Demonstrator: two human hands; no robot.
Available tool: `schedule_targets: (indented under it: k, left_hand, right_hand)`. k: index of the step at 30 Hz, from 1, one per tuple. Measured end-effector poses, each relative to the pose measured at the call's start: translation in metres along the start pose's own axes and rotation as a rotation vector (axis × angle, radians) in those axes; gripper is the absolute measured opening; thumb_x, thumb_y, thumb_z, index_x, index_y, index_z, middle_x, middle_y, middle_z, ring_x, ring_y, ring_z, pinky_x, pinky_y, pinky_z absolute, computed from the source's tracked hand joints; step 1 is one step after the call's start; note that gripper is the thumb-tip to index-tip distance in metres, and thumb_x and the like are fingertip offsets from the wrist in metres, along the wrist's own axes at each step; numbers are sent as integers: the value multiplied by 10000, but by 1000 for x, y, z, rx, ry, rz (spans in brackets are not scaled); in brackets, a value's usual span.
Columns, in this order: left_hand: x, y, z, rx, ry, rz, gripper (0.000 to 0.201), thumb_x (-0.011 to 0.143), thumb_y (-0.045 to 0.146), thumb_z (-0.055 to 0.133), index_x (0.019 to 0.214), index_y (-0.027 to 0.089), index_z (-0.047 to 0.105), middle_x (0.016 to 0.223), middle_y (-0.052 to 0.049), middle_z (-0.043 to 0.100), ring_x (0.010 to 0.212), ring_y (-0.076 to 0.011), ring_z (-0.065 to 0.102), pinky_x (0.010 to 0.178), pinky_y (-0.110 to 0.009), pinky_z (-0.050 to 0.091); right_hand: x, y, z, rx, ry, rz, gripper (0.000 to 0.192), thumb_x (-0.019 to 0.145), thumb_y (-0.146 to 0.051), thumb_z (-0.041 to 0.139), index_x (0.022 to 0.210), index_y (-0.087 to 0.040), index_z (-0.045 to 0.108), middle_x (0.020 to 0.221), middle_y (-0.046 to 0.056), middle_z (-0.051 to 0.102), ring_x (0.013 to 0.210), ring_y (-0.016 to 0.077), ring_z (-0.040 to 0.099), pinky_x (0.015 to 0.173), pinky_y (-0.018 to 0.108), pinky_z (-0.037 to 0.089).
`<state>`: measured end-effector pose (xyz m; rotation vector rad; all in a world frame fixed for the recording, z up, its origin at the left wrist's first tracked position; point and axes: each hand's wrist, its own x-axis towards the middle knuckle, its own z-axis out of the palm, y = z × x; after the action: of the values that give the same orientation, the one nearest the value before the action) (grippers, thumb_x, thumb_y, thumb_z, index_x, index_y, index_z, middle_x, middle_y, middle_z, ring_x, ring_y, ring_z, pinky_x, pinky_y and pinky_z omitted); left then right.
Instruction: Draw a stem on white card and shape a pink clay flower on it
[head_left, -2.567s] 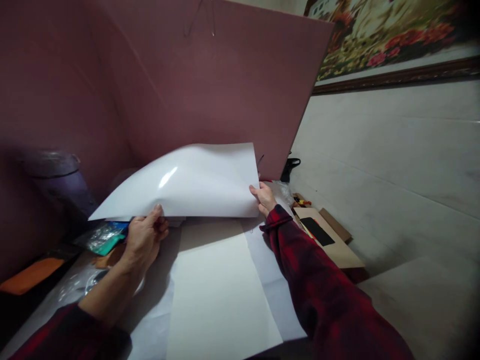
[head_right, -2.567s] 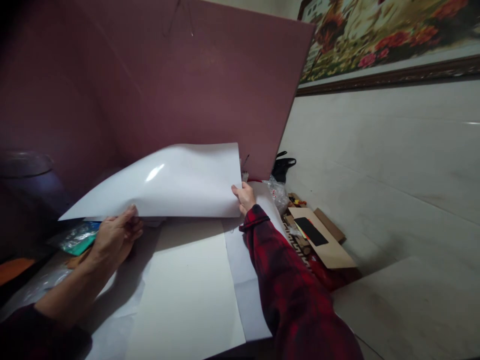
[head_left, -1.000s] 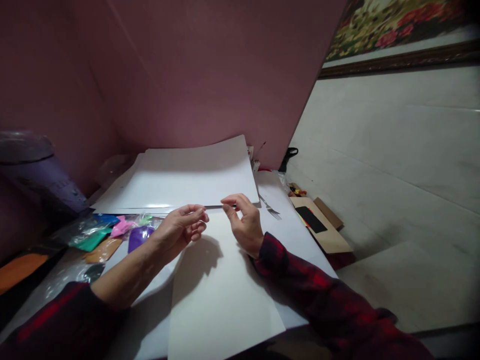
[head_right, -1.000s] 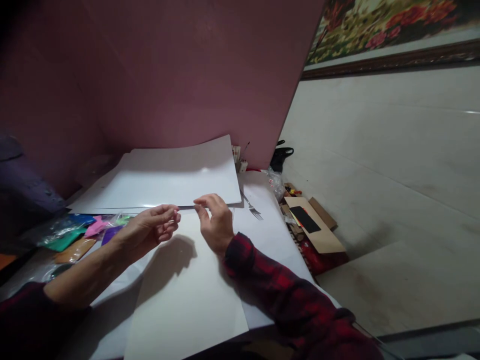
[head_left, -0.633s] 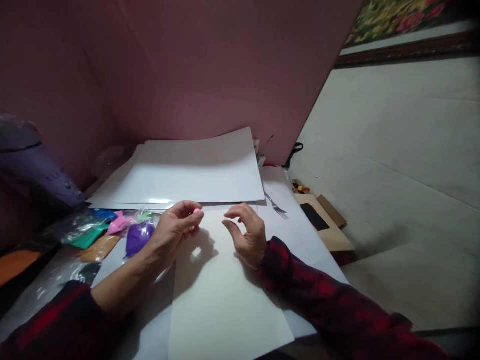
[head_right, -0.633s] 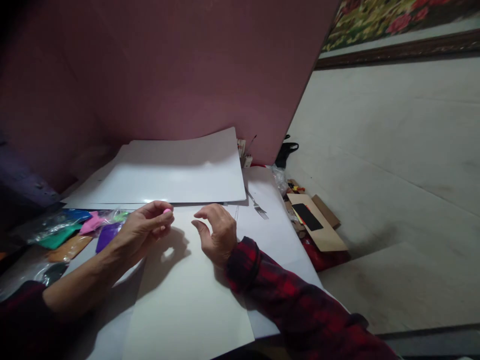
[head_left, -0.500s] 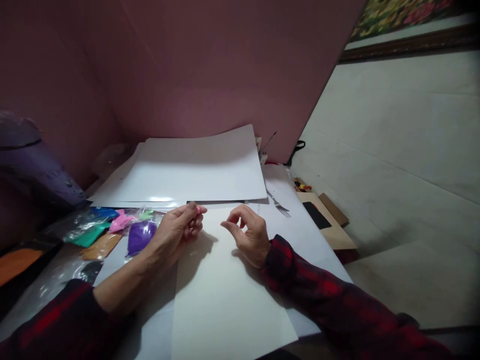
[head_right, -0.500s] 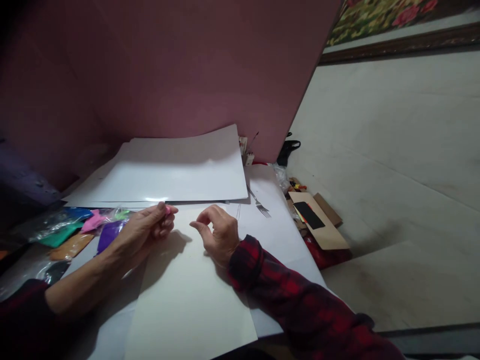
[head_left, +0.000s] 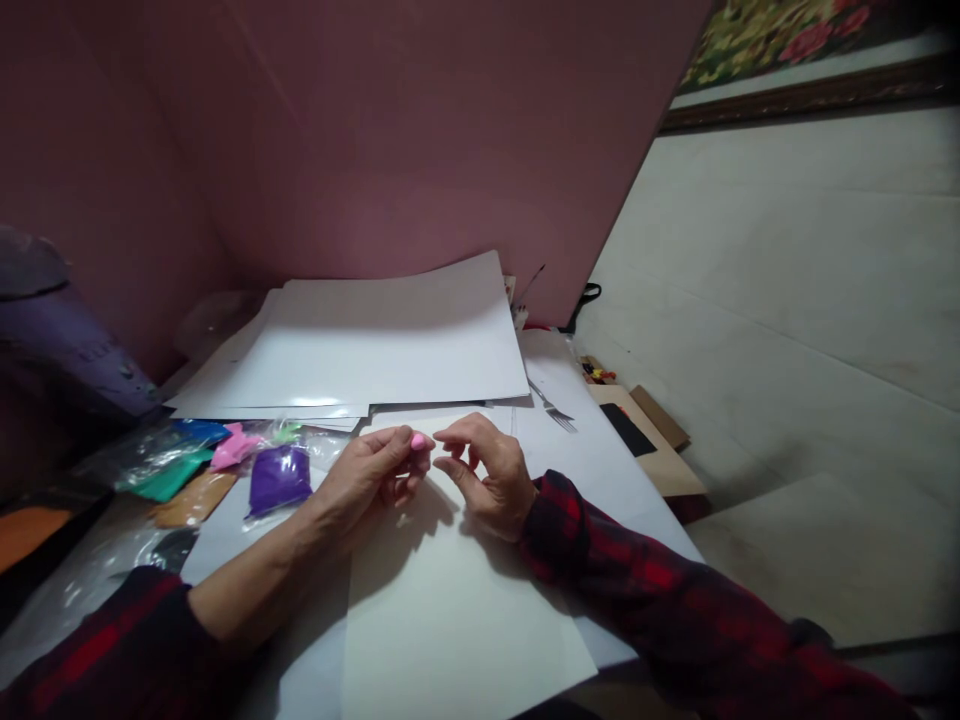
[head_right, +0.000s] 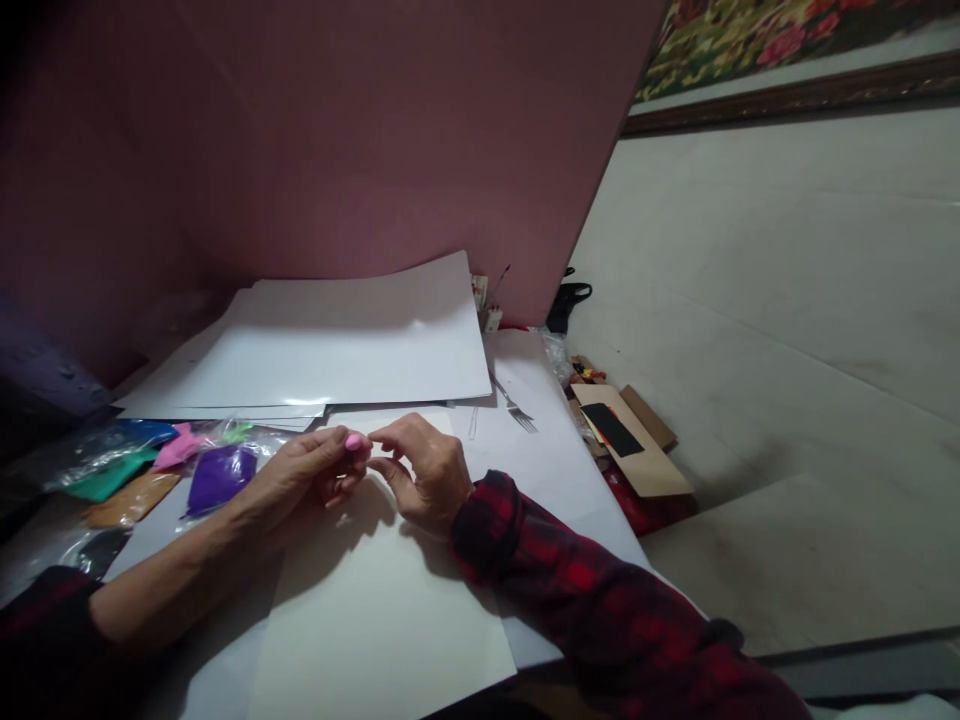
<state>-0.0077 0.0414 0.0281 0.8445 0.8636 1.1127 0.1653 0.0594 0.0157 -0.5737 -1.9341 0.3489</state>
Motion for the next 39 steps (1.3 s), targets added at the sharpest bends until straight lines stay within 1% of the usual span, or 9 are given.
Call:
schedule_targets:
  k: [4,9,12,14,20,24,29,35,39]
  left_hand:
    - [-1,-3,0,78,-12,-5,334,694,446,787,656,153,633,579,-5,528,444,-74,424,407,-198,271]
    - [-4,-4,-1,125,-77,-17,412,736,555,708,687,151,639,567,-7,526,435,-78,408,409,-203,272]
    - [-6,-3,0,165,-99,-21,355,729,485,744,691,148,636,535,17,506,436,-74,398,412,-195,297]
    - [-7,-4,1,155,-90,-24,313,711,433,774,698,161,618,516,37,496,428,-69,392,407,-185,299]
    - [-8,-6,2,193,-74,-38,352,729,481,746,691,152,626,525,31,509,435,-58,409,415,-171,292]
    - [-6,-5,2,192,-37,-40,336,681,436,795,655,164,600,494,44,499,420,-57,398,415,-172,281]
    - [-5,-4,2,211,-48,-33,403,719,533,731,654,150,623,537,22,523,427,-58,414,412,-173,295]
    - [-5,-3,-1,194,-12,-10,343,689,440,789,663,169,580,526,41,505,436,-65,422,417,-171,320]
    - [-5,-5,-1,210,-47,-22,385,735,510,730,672,156,591,559,21,537,435,-60,427,416,-169,322]
  right_hand:
    - [-1,0,0,-5,-45,-3,217,866,-211,626,1081,-232,609,890,42,607,737,152,575,602,299,535]
    - [-2,-1,1,26,-37,-4,122,860,-173,622,977,-208,621,843,34,585,756,150,565,599,285,524]
    - [-2,0,1,35,-19,-18,144,843,-154,635,980,-196,616,845,35,588,748,147,555,592,282,518]
    - [-2,-1,1,52,-24,-34,187,836,-141,637,1015,-192,618,876,41,593,747,140,557,593,277,519]
    - [-2,-3,-1,22,-16,-24,155,816,-119,648,956,-186,636,867,35,582,721,126,559,590,264,516]
    - [-1,-2,-2,29,-46,-33,210,809,-117,648,1008,-183,626,899,47,604,741,133,569,589,266,522]
    - [-1,-2,-2,29,-31,-28,125,831,-129,634,944,-180,624,858,40,602,729,131,564,593,269,521]
    - [-1,-1,-2,34,-54,-35,237,833,-150,644,1064,-192,615,897,43,623,733,130,574,590,265,524]
    - [-2,-1,-2,21,-46,-18,155,848,-150,632,998,-189,644,891,38,605,699,109,580,572,241,515]
